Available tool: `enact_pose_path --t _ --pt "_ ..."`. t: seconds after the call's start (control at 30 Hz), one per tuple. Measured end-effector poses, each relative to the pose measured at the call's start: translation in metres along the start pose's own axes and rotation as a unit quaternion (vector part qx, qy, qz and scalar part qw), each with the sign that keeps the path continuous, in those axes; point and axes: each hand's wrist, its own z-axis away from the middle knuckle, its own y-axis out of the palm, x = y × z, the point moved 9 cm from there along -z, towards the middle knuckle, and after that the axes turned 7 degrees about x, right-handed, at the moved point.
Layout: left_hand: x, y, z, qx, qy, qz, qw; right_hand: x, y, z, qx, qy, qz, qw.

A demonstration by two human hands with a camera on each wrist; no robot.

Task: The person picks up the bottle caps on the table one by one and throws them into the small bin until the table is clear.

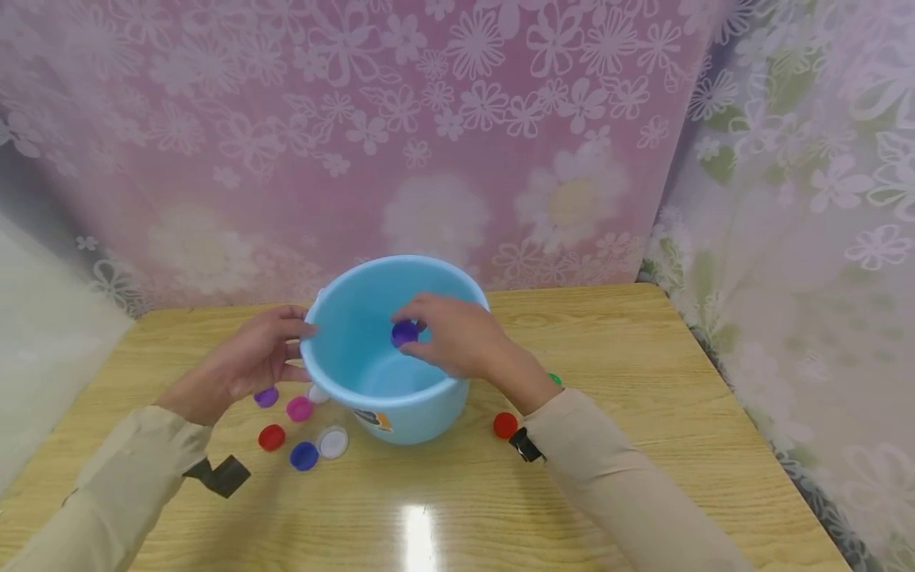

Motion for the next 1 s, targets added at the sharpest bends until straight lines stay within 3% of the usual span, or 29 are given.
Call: enact_pose_path --t 0.37,0.7,1.0 --pt "-0.0032 -0.0051 -0.0054 -0.016 -0.014 -0.067 0.9975 -0.0008 0.0059 -0.0023 0.037 0.024 0.028 0.9986" --pt "-0.0085 -0.0035 -0.0086 -0.037 0.013 -0.129 0.9909 -0.0015 0.0063 -0.0019 0.045 0.024 0.026 0.9984" --pt "-0.0101 -0.0027 -0.0082 -0.049 0.025 -0.150 0.9872 -0.0055 0.0061 -0.0015 0.049 0.036 0.009 0.9981"
